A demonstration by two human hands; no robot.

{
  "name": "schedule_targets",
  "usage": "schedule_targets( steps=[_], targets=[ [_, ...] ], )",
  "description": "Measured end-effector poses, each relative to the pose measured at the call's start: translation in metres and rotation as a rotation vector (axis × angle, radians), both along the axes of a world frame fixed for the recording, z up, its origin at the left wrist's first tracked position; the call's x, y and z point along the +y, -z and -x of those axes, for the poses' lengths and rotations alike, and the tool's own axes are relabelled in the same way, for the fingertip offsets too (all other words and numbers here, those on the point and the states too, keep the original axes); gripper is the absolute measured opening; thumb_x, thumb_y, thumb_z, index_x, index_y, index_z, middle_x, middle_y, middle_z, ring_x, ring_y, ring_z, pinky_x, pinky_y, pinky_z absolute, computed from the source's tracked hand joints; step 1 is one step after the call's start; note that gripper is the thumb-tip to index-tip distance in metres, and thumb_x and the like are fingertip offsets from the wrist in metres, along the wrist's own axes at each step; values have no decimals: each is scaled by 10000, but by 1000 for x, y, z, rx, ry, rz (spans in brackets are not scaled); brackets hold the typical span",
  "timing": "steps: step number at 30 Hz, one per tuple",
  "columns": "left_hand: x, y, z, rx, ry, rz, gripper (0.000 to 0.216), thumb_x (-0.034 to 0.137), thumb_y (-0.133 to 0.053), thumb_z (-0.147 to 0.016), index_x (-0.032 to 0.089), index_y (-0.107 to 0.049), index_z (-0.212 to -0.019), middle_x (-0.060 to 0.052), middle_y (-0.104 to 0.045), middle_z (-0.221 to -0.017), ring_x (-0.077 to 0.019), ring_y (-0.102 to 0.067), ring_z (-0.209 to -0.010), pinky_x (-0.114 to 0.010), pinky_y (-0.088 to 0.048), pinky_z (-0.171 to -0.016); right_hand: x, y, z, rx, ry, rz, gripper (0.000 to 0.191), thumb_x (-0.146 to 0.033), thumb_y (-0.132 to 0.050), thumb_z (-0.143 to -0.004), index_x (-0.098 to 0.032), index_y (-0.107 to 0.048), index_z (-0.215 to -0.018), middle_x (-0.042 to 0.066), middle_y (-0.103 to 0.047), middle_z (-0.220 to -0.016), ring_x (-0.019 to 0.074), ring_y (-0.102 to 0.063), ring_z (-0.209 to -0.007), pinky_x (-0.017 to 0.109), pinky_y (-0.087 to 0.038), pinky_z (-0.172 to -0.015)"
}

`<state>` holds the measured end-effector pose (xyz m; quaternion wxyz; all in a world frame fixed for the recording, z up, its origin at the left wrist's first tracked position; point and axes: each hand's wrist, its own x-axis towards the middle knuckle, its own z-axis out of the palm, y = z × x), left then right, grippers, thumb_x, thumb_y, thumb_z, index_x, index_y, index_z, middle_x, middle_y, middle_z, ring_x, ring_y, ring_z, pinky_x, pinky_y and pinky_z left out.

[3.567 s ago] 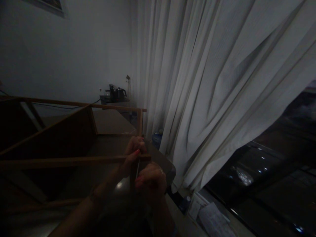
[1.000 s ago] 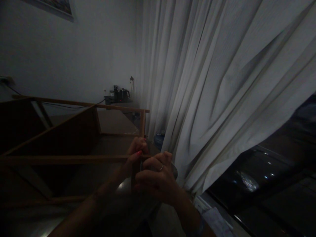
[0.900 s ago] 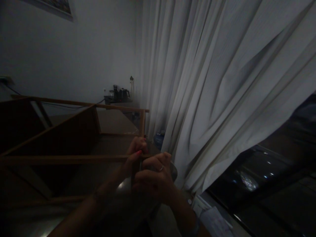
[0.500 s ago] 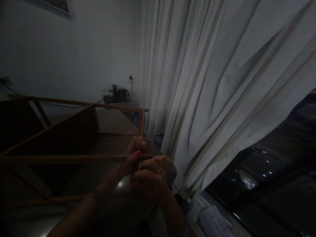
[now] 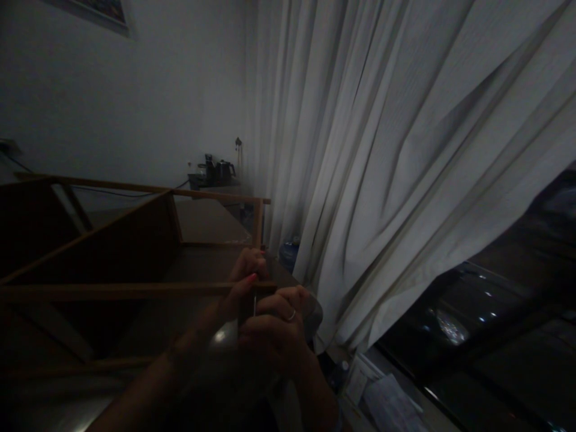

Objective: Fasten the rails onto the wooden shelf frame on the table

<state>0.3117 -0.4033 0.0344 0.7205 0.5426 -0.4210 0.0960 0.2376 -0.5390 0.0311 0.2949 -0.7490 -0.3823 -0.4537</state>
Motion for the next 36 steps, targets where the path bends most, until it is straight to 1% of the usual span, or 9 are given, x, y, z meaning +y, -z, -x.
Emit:
schedule_targets(
  steps=[4, 9, 12, 16, 18, 24, 30, 33, 36],
  targets=[
    [-2, 0, 2, 58, 47, 37, 405, 588, -504, -901, 229, -339, -812, 24, -322, -750, -151, -296, -675, -302, -303, -625, 5, 5, -1, -60, 35, -34, 186, -333, -535, -990, -275, -666, -871, -51, -585, -719, 145, -502, -754, 339, -339, -745],
    [-2, 1, 2, 58, 17, 22, 404, 590, -497, -895, 234, -329, -809, 19, -308, -748, -164, -280, -690, -308, -312, -645, 13, 4, -2, -174, 45, -133, 229, -372, -531, -999, -261, -658, -845, -52, -623, -686, 146, -515, -714, 350, -378, -743],
    [-1, 1, 2, 38, 7, 21, 407, 595, -492, -897, 232, -331, -807, 13, -323, -767, -170, -301, -718, -319, -340, -700, 17, 4, 0, -214, 100, -161, 248, -374, -527, -1002, -249, -645, -824, -52, -618, -653, 137, -526, -688, 343, -396, -745],
    [-3, 1, 3, 73, 21, 31, 408, 587, -511, -889, 234, -320, -815, 21, -318, -763, -157, -290, -682, -308, -332, -675, 24, 7, 3, -283, 210, -174, 196, -359, -562, -987, -240, -638, -852, -59, -647, -644, 129, -577, -686, 332, -413, -766],
    [-4, 0, 4, 95, 31, 59, 435, 601, -519, -876, 234, -298, -803, 28, -298, -742, -152, -281, -668, -303, -321, -663, 27, 6, 4, -304, 234, -186, 177, -351, -564, -986, -237, -634, -869, -63, -664, -642, 125, -597, -676, 322, -430, -765],
    [-3, -3, 7, 95, 32, 37, 423, 592, -524, -877, 232, -315, -801, 18, -316, -755, -161, -307, -701, -304, -325, -660, 31, -2, 7, -299, 194, -218, 132, -292, -586, -973, -221, -624, -869, -57, -686, -629, 113, -597, -615, 275, -443, -657],
    [-4, 4, 2, 85, -7, 38, 420, 606, -520, -872, 232, -338, -816, 16, -348, -772, -159, -310, -695, -300, -319, -640, 28, 1, 8, -280, 187, -227, 112, -290, -569, -971, -238, -646, -908, -51, -699, -645, 127, -611, -616, 299, -454, -649],
    [-4, 3, 2, 100, 16, 37, 422, 594, -539, -867, 230, -333, -812, 16, -363, -778, -153, -321, -695, -295, -312, -626, 25, 1, 9, -273, 190, -202, 109, -293, -559, -977, -246, -640, -922, -54, -698, -651, 125, -621, -623, 297, -464, -643],
    [-5, 3, 2, 95, 41, 59, 431, 590, -533, -873, 229, -307, -804, 27, -337, -746, -146, -299, -670, -297, -290, -612, 24, -2, 12, -274, 204, -197, 133, -301, -541, -991, -242, -622, -904, -59, -684, -632, 119, -622, -608, 288, -468, -645]
  ],
)
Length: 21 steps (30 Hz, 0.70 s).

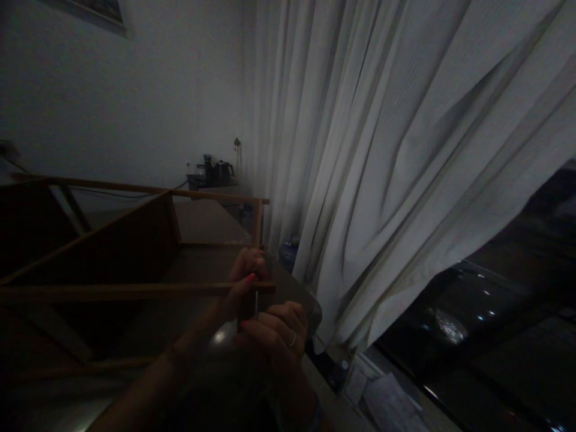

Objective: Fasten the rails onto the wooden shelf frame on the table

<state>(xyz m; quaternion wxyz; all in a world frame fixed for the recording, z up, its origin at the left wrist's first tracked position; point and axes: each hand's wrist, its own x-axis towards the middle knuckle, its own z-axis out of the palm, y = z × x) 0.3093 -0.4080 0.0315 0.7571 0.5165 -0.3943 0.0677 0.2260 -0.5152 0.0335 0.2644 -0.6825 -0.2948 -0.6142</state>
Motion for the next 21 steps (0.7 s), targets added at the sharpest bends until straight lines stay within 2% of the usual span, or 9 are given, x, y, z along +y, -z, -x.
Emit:
schedule_targets(
  steps=[6, 12, 16, 21],
  targets=[
    [0, 2, -2, -24, -24, -11, 439, 615, -520, -873, 230, -316, -820, 29, -330, -756, -147, -310, -683, -302, -309, -645, 1, -3, 0, -13, 8, 46, 150, -284, -521, -993, -237, -618, -889, -58, -688, -630, 117, -621, -606, 294, -457, -641],
    [1, 0, -2, -21, -24, -12, 403, 567, -523, -892, 229, -323, -802, 19, -341, -750, -159, -324, -701, -313, -323, -672, 2, 7, -5, -10, -9, 9, 122, -296, -557, -978, -238, -629, -898, -56, -682, -640, 121, -616, -630, 300, -455, -673],
    [4, 0, 0, -26, -65, -56, 396, 591, -505, -891, 226, -366, -825, 9, -369, -794, -161, -347, -728, -313, -346, -683, 5, 10, -7, 17, -22, 58, 99, -270, -587, -965, -226, -633, -889, -51, -651, -631, 122, -594, -656, 304, -440, -706],
    [11, -7, 12, 9, -89, -131, 301, 526, -491, -938, 236, -423, -895, -2, -404, -859, -169, -396, -784, -317, -397, -726, 11, 11, -11, 130, -70, 112, 223, -288, -526, -987, -254, -662, -814, -52, -591, -590, 119, -554, -634, 317, -377, -695]
  ],
)
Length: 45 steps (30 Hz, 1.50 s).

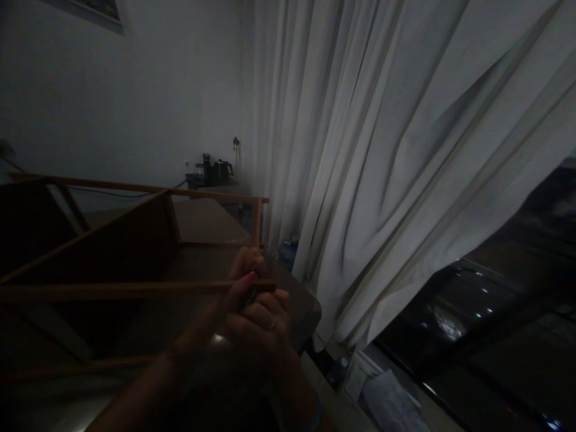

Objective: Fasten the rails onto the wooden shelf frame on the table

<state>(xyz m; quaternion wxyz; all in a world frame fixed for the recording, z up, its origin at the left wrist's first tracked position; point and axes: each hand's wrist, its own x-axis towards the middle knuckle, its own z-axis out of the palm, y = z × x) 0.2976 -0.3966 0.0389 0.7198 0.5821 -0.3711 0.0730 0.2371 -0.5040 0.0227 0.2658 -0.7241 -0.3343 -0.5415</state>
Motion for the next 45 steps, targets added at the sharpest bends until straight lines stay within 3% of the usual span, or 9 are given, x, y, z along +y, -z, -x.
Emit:
schedule_targets(
  steps=[4, 9, 16, 32, 39, 45],
  targets=[
    [-4, 2, -4, -44, -23, 25, 362, 564, -492, -926, 229, -393, -831, 0, -393, -821, -167, -371, -756, -308, -376, -680, -1, 4, 0, 57, -37, -21, 289, -311, -480, -1013, -254, -622, -767, -64, -581, -582, 111, -550, -624, 309, -364, -712],
    [-11, 6, -14, -50, 53, 90, 463, 646, -498, -875, 233, -304, -791, 23, -323, -736, -157, -303, -676, -309, -310, -610, -11, 0, 7, 1, -1, -51, 228, -296, -463, -1010, -255, -596, -828, -88, -598, -586, 110, -555, -602, 328, -354, -758],
    [-8, 1, -8, -52, 20, 67, 426, 611, -488, -886, 234, -311, -803, 21, -344, -744, -165, -336, -705, -323, -337, -681, -12, -9, 7, -14, -8, -18, 219, -265, -466, -997, -260, -581, -811, -94, -601, -565, 108, -561, -572, 320, -353, -722],
    [-8, 8, -16, -65, 35, 60, 429, 611, -502, -885, 233, -319, -800, 22, -356, -736, -172, -333, -714, -340, -332, -749, -9, -16, 12, -2, 30, -50, 298, -302, -391, -1034, -241, -536, -781, -85, -594, -582, 101, -576, -602, 314, -355, -740],
    [-7, 3, -10, -63, 28, 68, 430, 617, -499, -887, 229, -331, -807, 14, -350, -765, -165, -334, -711, -316, -328, -688, -11, -16, 14, -23, 60, -47, 261, -256, -416, -1012, -236, -531, -778, -82, -573, -563, 109, -560, -582, 324, -348, -728],
    [-8, 9, -13, -56, 25, 86, 400, 583, -510, -900, 225, -354, -815, 10, -381, -792, -161, -354, -726, -314, -345, -690, -10, -14, 11, -30, 49, -37, 249, -245, -417, -1007, -226, -527, -785, -76, -573, -569, 109, -560, -595, 318, -351, -730]
  ],
)
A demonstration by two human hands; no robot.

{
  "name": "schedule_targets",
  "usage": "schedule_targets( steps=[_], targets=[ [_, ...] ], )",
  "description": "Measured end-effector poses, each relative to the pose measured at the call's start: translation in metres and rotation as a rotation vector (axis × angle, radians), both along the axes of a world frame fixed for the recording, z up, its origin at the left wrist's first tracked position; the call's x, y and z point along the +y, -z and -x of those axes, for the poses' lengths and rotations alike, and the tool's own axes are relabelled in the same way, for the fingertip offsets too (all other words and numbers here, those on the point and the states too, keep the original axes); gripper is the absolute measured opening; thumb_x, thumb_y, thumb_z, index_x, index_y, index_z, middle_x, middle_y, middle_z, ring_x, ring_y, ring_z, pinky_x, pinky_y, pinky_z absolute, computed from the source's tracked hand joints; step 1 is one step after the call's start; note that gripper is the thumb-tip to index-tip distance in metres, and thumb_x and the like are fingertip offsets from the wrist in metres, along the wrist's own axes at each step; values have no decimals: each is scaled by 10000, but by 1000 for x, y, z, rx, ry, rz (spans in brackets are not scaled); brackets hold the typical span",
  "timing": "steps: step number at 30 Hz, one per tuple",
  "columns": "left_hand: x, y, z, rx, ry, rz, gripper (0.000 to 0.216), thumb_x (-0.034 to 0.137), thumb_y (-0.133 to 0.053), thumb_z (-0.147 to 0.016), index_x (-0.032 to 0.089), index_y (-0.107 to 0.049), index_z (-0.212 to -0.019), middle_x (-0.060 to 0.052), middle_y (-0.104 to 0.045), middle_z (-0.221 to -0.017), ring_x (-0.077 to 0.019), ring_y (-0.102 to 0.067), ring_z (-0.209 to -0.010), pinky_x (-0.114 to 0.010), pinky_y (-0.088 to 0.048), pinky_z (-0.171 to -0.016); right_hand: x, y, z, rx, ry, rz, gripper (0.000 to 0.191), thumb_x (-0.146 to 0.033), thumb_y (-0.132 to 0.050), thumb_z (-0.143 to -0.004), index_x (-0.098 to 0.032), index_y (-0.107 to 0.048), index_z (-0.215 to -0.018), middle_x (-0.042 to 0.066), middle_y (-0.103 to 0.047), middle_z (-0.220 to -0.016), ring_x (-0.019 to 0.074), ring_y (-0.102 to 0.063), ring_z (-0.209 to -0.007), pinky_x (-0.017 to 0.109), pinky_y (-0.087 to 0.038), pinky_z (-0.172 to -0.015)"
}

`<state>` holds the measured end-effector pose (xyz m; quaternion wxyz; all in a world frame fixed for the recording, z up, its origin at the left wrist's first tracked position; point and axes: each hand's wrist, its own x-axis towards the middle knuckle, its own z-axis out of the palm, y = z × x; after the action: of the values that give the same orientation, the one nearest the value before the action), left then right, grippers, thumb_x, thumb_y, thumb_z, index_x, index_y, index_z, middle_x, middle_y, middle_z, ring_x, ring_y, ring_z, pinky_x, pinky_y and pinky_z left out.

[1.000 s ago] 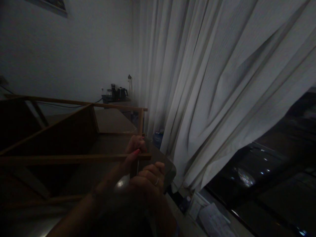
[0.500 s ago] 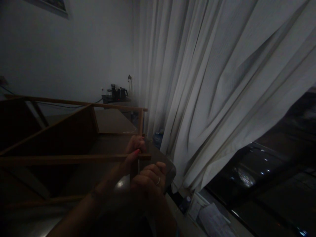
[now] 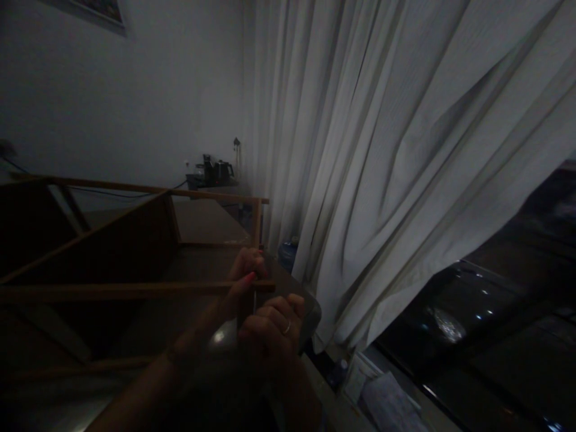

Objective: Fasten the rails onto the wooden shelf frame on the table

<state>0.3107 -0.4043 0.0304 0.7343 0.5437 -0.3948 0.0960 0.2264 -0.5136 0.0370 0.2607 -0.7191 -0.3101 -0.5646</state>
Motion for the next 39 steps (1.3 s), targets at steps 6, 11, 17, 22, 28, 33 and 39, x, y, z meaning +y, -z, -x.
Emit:
schedule_targets(
  steps=[6, 11, 17, 22, 28, 33, 39],
  targets=[
    [-2, 0, -1, -5, 44, 36, 426, 600, -530, -888, 228, -341, -805, 26, -344, -738, -152, -323, -685, -304, -329, -654, 1, -2, 0, -15, 21, -7, 281, -256, -410, -1012, -230, -531, -760, -81, -576, -554, 107, -560, -575, 323, -348, -739],
    [0, -5, 3, -9, 38, 15, 422, 593, -523, -901, 228, -337, -800, 35, -334, -728, -142, -327, -661, -308, -350, -684, 1, -2, 0, -13, 12, -20, 292, -268, -408, -1021, -232, -525, -756, -92, -576, -554, 99, -552, -569, 328, -344, -745],
    [-2, -3, -1, -41, 16, 17, 428, 606, -501, -902, 233, -318, -801, 36, -317, -719, -151, -311, -666, -320, -344, -707, -2, 7, 3, -10, -16, -56, 236, -237, -441, -985, -238, -542, -771, -91, -585, -566, 107, -555, -560, 359, -331, -756],
    [-4, -3, -1, -41, 9, 38, 439, 616, -507, -894, 235, -312, -795, 31, -319, -718, -155, -315, -663, -316, -330, -669, -3, 5, 6, -14, -1, -20, 217, -213, -472, -965, -237, -544, -762, -93, -574, -556, 108, -550, -556, 347, -322, -740],
    [1, -5, 1, -38, 17, -19, 427, 613, -486, -909, 235, -320, -800, 20, -325, -750, -164, -303, -682, -326, -321, -675, -2, 2, 9, -12, 4, 2, 294, -262, -424, -1004, -229, -532, -733, -87, -567, -537, 102, -544, -552, 331, -327, -736],
    [0, -2, -3, -82, 27, -8, 410, 599, -470, -923, 234, -325, -806, 22, -324, -740, -170, -319, -708, -346, -344, -760, -5, 10, 7, 3, 26, -19, 284, -260, -429, -990, -247, -549, -733, -79, -561, -543, 112, -544, -549, 350, -344, -753],
    [-1, -1, -4, -60, -18, -22, 445, 652, -481, -887, 232, -355, -810, 18, -345, -749, -173, -333, -719, -339, -354, -721, -3, 9, 5, -18, 17, -25, 312, -270, -422, -999, -245, -550, -716, -75, -541, -537, 110, -514, -542, 354, -342, -747]
  ],
)
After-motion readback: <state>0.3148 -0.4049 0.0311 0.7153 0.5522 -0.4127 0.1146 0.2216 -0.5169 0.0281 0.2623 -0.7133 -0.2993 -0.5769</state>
